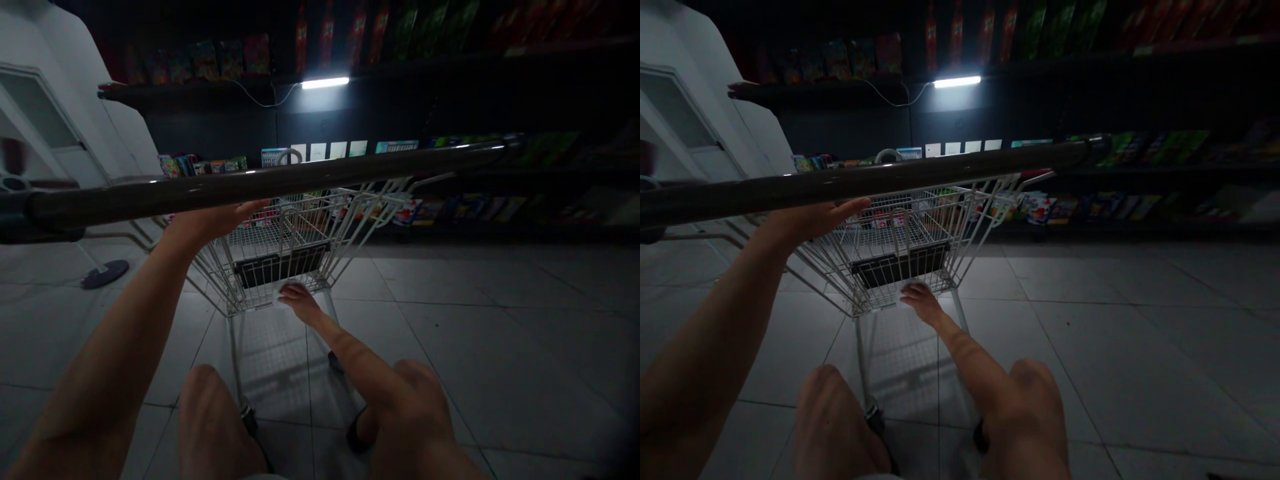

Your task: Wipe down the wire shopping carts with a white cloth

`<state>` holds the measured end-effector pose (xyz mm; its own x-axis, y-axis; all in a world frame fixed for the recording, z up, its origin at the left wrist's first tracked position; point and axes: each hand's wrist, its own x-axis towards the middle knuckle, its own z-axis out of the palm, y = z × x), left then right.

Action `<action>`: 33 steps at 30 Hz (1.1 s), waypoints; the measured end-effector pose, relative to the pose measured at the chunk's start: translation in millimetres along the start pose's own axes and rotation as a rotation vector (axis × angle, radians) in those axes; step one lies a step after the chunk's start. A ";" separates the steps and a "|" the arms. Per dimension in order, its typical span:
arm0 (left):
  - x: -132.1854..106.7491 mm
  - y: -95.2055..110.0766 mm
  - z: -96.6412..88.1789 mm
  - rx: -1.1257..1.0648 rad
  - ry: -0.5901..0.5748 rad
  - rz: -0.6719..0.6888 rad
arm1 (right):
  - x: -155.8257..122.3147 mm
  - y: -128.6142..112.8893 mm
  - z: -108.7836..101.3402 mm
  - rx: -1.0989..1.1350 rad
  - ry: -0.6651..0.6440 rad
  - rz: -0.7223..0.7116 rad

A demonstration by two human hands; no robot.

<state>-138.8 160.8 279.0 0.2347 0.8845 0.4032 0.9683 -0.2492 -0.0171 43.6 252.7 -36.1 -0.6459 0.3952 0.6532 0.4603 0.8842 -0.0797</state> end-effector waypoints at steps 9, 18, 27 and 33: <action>-3.9 2.0 -2.6 -0.035 -0.021 -0.025 | 86.8 43.0 -118.5 -0.184 0.700 0.103; -4.5 2.9 -6.0 -0.053 -0.031 -0.089 | 20.5 57.1 -17.4 -0.048 0.504 0.187; -5.4 -1.6 -8.1 -0.072 -0.075 -0.162 | -6.6 60.2 -78.3 -0.106 0.594 0.205; -5.1 -1.5 -6.3 -0.052 -0.011 -0.104 | 66.4 92.3 -143.1 -0.194 0.792 0.349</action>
<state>-142.0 154.2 282.8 0.1344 0.9108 0.3904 0.9818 -0.1756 0.0717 130.4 324.9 107.7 0.1292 0.2823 0.9506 0.6938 0.6592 -0.2900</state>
